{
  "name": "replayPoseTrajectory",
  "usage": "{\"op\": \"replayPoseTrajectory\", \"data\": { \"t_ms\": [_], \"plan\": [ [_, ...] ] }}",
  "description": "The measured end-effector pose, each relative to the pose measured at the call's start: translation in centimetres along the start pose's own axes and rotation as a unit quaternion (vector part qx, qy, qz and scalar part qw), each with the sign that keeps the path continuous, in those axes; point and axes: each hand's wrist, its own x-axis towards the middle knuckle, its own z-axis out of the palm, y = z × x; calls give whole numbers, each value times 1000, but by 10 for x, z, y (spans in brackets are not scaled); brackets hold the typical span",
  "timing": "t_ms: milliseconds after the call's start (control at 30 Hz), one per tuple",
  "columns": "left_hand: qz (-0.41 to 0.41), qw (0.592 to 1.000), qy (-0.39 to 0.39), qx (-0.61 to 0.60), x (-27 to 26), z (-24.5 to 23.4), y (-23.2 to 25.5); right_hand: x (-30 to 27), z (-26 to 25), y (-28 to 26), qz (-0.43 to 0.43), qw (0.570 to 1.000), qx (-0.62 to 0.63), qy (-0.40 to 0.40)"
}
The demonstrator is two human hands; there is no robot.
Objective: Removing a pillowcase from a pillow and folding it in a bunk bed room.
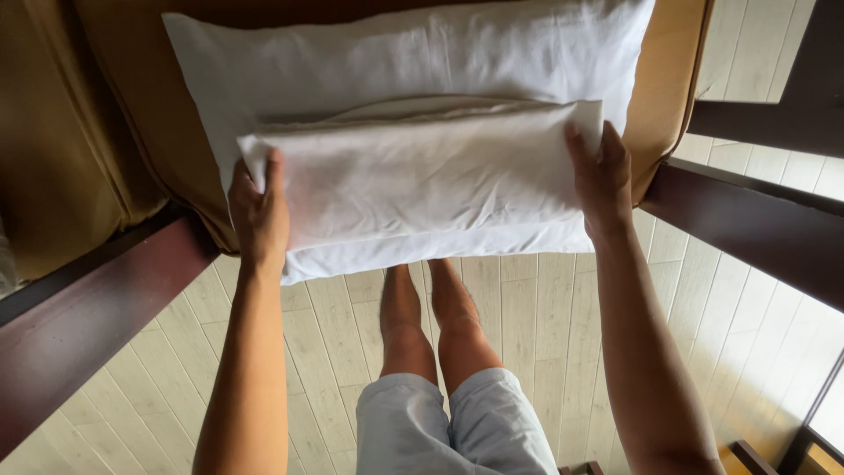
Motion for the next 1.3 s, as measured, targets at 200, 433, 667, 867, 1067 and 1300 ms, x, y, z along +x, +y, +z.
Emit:
{"op": "replayPoseTrajectory", "data": {
  "t_ms": [200,433,667,867,1067,1300],
  "plan": [
    [-136,989,-33,-52,6,-4,3,4,-9,12,49,995,70,-52],
    [-313,944,-35,-100,6,-12,1,3,-12,16,53,985,148,-67],
    [-303,927,-78,-209,13,-18,-28,-7,-4,21,-25,995,92,28],
    [-317,930,-122,-140,21,-19,-9,-2,-8,30,-39,997,55,47],
    [-254,905,-119,-319,13,-15,-2,-1,-10,8,7,979,202,-35],
    [-177,931,-108,-300,9,-11,-13,5,-7,27,-8,979,203,6]
  ]
}}
